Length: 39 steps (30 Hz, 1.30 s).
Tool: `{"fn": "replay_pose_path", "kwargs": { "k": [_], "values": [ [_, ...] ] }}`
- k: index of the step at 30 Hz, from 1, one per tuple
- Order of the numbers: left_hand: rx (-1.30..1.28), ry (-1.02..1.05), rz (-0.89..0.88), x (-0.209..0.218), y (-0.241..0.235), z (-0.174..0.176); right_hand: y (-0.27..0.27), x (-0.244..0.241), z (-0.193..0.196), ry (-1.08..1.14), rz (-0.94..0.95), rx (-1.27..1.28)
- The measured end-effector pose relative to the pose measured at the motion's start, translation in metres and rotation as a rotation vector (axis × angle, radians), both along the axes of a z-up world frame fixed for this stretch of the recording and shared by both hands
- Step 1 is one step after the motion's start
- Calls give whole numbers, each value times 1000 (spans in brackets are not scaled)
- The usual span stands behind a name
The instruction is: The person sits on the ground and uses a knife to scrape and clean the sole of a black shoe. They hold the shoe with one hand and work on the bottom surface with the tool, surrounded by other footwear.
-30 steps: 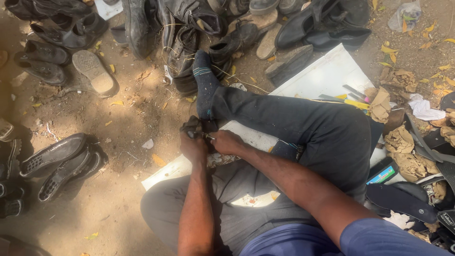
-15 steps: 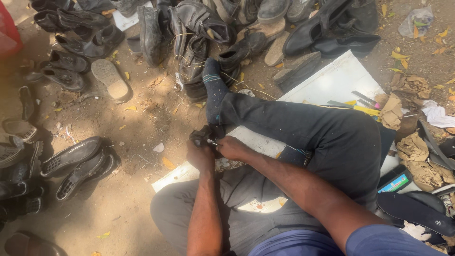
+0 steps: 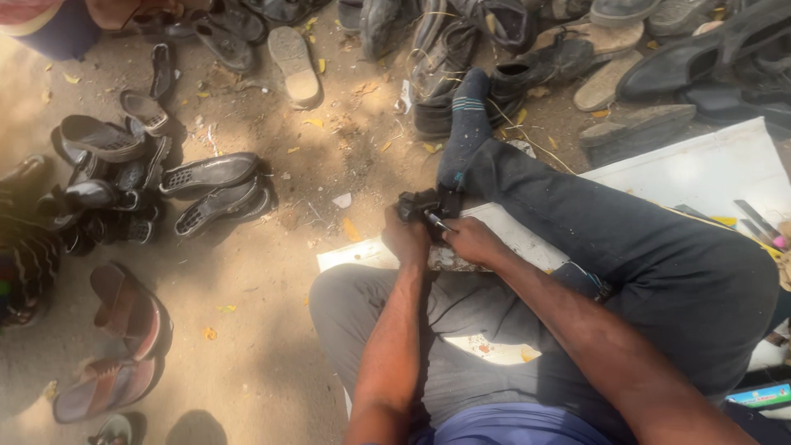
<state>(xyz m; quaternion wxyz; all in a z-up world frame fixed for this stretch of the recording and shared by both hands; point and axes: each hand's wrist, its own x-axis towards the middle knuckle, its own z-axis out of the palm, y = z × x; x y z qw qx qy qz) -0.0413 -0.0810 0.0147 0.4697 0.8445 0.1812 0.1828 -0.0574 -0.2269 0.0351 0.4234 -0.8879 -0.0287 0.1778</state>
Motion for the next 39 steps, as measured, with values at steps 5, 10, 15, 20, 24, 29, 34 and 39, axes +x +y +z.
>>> {"fn": "replay_pose_path", "kwargs": {
  "k": [5, 10, 15, 20, 24, 29, 34, 39],
  "values": [
    [-42, -267, -87, -2, -4, 13, -30, -34, 22, 77, 13, 64],
    [-96, -151, -61, -5, 2, -5, 4, 11, 17, 293, -47, 78],
    [-116, -184, 179, 8, 28, -5, -32, -33, 36, 126, 103, 26],
    [-490, -140, 113, 8, 23, 18, -72, -68, 60, 256, -43, 96],
    [-271, -244, 96, 1, 21, 9, -53, -33, 45, 106, -35, 118],
    [-235, -230, 66, -3, 20, 7, 12, 17, 26, 218, 36, 26],
    [-191, -232, 86, 5, 29, -11, 18, 9, 31, 254, 3, 126],
    [-436, -230, 165, 23, 43, 0, -63, -60, 75, 559, 81, 25]
  ]
}}
